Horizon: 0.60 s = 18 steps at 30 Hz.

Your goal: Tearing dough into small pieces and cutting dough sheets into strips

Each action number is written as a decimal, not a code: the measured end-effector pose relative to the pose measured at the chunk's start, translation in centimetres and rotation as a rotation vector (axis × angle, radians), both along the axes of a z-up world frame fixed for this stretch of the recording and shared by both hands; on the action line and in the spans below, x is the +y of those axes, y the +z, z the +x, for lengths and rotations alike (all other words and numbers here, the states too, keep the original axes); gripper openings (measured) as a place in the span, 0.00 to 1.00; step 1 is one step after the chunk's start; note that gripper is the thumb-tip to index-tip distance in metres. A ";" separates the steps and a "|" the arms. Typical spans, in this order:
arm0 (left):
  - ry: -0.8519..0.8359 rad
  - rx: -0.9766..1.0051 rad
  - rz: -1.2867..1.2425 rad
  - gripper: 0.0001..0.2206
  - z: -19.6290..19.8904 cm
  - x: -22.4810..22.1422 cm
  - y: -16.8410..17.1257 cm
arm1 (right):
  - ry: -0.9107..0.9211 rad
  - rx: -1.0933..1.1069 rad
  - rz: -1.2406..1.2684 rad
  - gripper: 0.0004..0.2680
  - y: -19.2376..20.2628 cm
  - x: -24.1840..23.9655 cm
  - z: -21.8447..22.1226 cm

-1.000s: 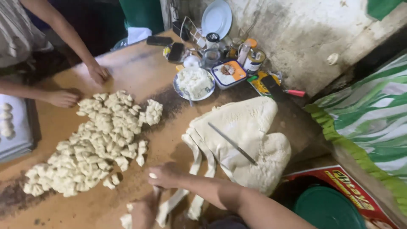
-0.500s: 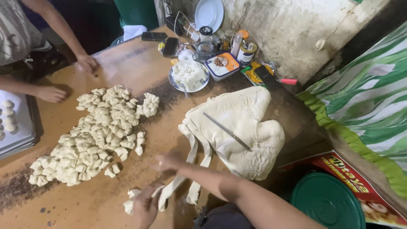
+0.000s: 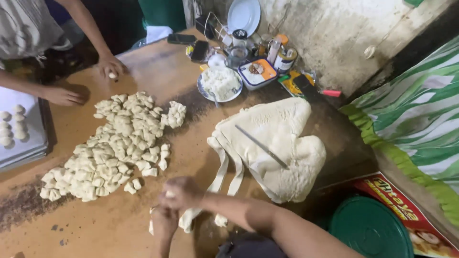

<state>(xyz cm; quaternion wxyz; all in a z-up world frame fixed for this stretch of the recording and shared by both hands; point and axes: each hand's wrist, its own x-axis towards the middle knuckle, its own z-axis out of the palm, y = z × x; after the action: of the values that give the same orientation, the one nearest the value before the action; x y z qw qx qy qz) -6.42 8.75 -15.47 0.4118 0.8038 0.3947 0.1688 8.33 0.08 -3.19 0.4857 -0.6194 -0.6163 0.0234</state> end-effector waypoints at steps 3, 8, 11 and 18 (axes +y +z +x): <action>-0.299 0.098 0.498 0.30 0.3 -1.5 4.7 | -0.268 -0.203 -0.100 0.08 -3.4 1.0 4.4; -0.067 0.072 -0.128 0.35 -0.9 2.4 3.0 | -0.009 -0.038 -0.624 0.28 0.3 -0.5 3.8; -0.393 -0.321 0.226 0.50 1.2 2.5 7.4 | 0.363 0.080 -0.133 0.04 -1.7 1.6 2.4; -0.081 -0.535 -0.316 0.12 1.8 5.8 -10.0 | 0.128 0.066 -0.102 0.20 0.3 3.4 1.4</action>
<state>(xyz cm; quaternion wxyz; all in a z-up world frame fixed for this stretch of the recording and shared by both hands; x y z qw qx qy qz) -4.61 14.59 -25.51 0.6272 0.6721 0.2612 0.2946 9.68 3.45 -2.89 0.4708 -0.6016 -0.6365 0.1062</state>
